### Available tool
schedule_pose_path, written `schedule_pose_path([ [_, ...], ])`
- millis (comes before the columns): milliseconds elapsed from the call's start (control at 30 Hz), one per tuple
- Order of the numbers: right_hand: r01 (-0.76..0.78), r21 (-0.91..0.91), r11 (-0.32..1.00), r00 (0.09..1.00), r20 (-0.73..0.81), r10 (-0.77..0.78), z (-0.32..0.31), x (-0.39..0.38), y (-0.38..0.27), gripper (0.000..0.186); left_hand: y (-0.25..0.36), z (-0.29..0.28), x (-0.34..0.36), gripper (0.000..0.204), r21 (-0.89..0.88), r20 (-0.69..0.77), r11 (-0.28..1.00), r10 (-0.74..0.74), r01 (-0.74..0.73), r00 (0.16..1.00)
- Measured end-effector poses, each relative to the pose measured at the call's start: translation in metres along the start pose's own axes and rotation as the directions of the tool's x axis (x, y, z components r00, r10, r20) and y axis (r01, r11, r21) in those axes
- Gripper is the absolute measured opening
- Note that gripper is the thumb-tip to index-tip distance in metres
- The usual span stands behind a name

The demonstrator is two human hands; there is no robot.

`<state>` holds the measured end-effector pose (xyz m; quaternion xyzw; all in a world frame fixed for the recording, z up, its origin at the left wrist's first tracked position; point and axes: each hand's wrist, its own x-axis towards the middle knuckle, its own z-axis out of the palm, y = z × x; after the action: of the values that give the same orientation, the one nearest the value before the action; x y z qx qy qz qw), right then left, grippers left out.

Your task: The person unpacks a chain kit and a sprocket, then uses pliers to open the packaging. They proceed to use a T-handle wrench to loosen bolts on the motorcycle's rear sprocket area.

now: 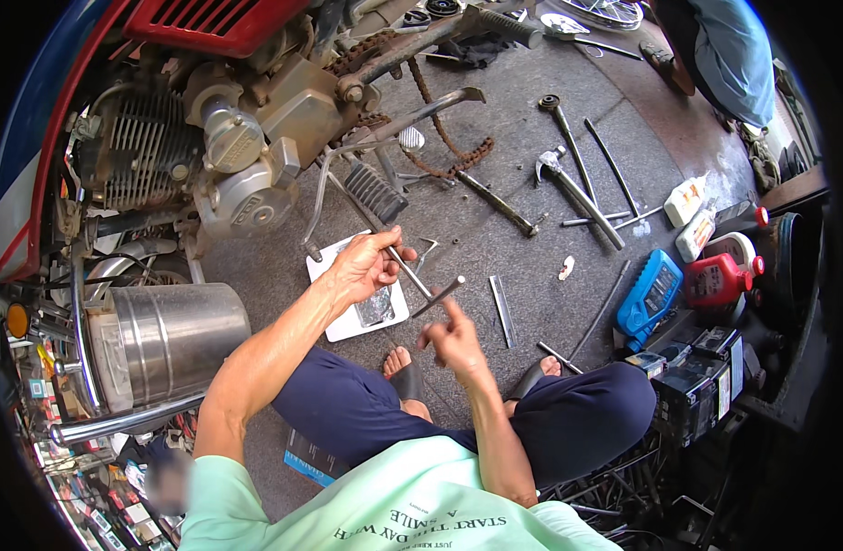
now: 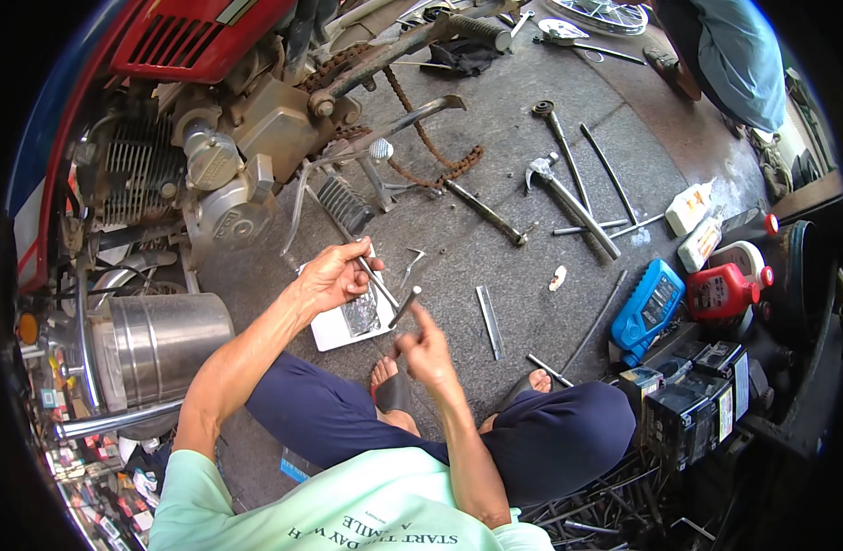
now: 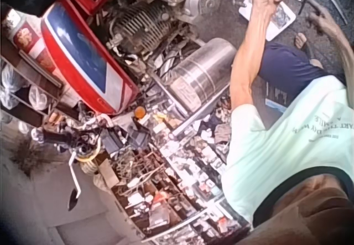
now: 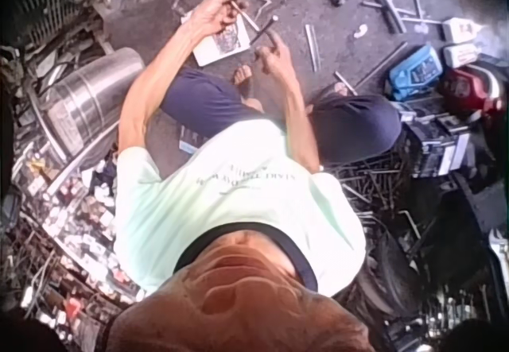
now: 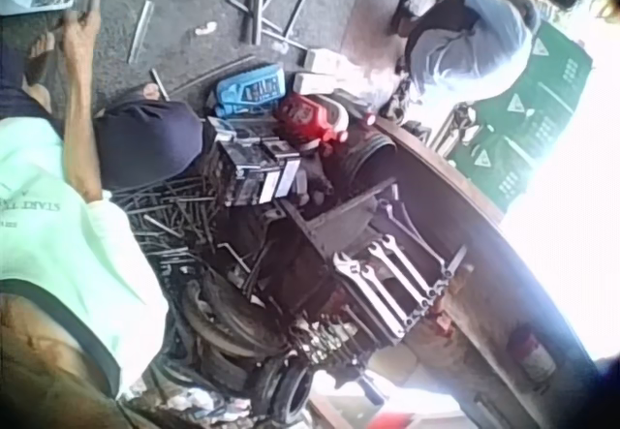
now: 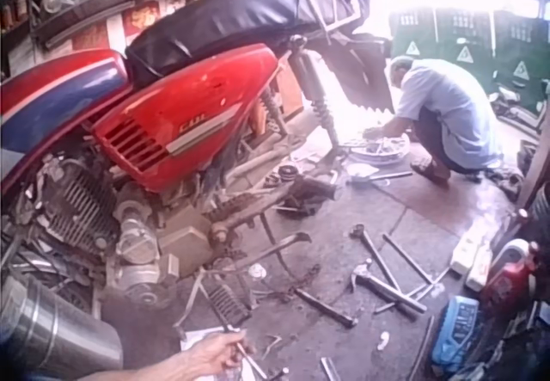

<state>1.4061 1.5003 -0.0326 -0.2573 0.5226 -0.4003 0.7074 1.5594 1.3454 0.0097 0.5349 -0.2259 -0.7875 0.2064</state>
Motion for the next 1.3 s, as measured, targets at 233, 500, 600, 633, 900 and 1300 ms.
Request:
schedule_pose_path([
  [233,0.073,0.130,0.989,0.865,0.485,-0.127,-0.004,-0.032,-0.054,0.057,-0.002,-0.008,0.000,0.023,0.007,-0.023,1.000,-0.008,0.009,1.000],
  [500,-0.079,0.040,0.996,0.994,-0.071,0.082,0.007,0.009,0.025,0.048,0.005,0.005,-0.005,0.020,-0.038,-0.011,0.999,0.019,-0.020,1.000],
  [600,0.131,0.597,0.792,0.986,-0.164,-0.039,-0.010,0.002,-0.004,0.051,0.004,0.000,-0.003,0.021,-0.038,0.004,0.999,0.016,-0.016,1.000],
  [633,0.197,0.631,0.751,0.979,-0.170,-0.114,-0.006,-0.008,-0.021,0.053,0.004,-0.001,-0.001,0.021,-0.034,0.010,0.999,0.010,-0.009,1.000],
  [900,0.103,0.132,0.986,0.862,0.482,-0.155,0.007,-0.021,-0.024,0.047,0.004,0.002,0.003,0.024,0.019,-0.038,1.000,0.006,-0.005,0.999],
  [1300,0.201,-0.926,0.319,0.508,-0.180,-0.843,-0.007,-0.017,-0.034,0.036,-0.024,0.001,0.001,0.023,0.098,0.100,0.989,-0.124,0.114,0.987],
])
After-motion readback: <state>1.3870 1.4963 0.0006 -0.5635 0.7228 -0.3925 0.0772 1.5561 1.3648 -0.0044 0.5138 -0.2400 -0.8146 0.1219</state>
